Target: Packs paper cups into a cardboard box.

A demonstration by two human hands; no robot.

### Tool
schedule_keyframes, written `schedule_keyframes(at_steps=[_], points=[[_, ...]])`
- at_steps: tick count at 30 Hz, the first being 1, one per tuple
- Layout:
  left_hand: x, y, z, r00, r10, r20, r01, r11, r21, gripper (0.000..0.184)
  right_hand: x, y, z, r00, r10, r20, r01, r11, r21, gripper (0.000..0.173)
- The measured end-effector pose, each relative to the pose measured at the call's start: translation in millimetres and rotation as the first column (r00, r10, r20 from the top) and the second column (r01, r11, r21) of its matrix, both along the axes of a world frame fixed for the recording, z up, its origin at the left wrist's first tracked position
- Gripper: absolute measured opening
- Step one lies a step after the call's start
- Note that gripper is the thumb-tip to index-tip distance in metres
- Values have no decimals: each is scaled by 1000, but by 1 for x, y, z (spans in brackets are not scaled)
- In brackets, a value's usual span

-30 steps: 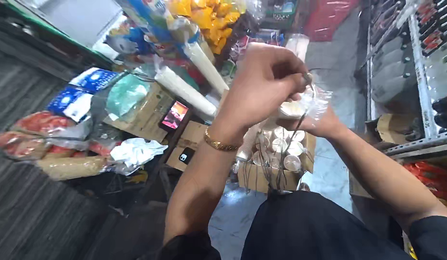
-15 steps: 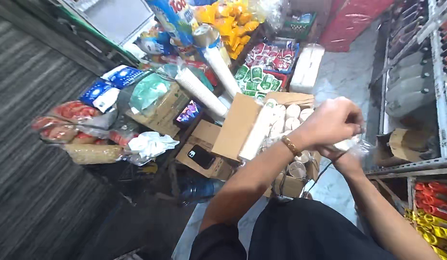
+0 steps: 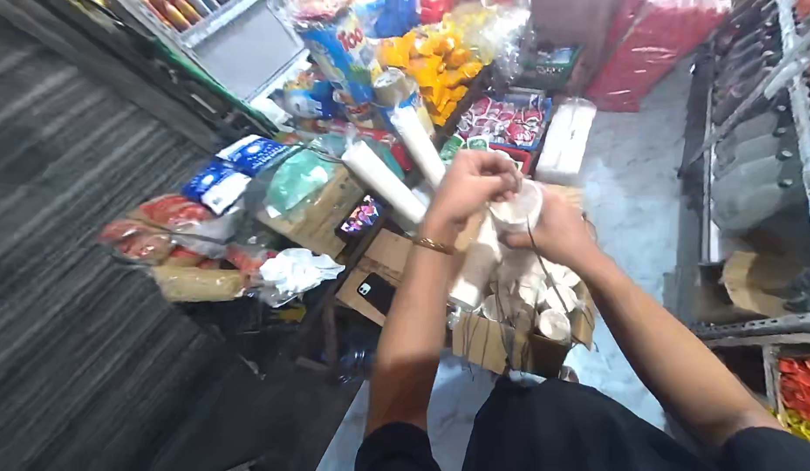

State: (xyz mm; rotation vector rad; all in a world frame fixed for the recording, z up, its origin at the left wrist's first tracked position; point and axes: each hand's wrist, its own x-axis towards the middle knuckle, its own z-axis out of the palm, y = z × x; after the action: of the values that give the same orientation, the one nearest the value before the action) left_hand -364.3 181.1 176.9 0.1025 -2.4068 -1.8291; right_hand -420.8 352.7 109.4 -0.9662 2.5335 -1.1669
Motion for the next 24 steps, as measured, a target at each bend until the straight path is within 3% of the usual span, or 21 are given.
schedule_keyframes(at_steps=[5,7,11,14,19,22,24], points=[[25,2,-6,990,-136,-34,138,990,40,7,50,7,-15,966,-138,-220,135,990,-30,81],[45,7,-6,979,-194,-57,190,980,-63,6,69,11,-23,939,-166,-300,157,986,-54,76],[91,9,-21,965,-257,-52,238,942,-236,11,104,17,-38,914,-151,-376,112,986,-123,68],[119,2,-32,959,-271,-79,250,946,-207,12,120,14,-43,910,-102,-402,62,992,-111,56],[96,-17,-41,979,-197,-55,185,968,-172,13,96,-6,-37,947,-121,-298,121,992,-17,63],[40,-32,-48,977,-211,7,210,967,-143,10,45,-18,-40,989,-105,-102,111,992,58,73],[-1,-37,-61,960,-264,97,266,964,-14,10,10,-19,-51,990,-111,83,103,990,98,72]])
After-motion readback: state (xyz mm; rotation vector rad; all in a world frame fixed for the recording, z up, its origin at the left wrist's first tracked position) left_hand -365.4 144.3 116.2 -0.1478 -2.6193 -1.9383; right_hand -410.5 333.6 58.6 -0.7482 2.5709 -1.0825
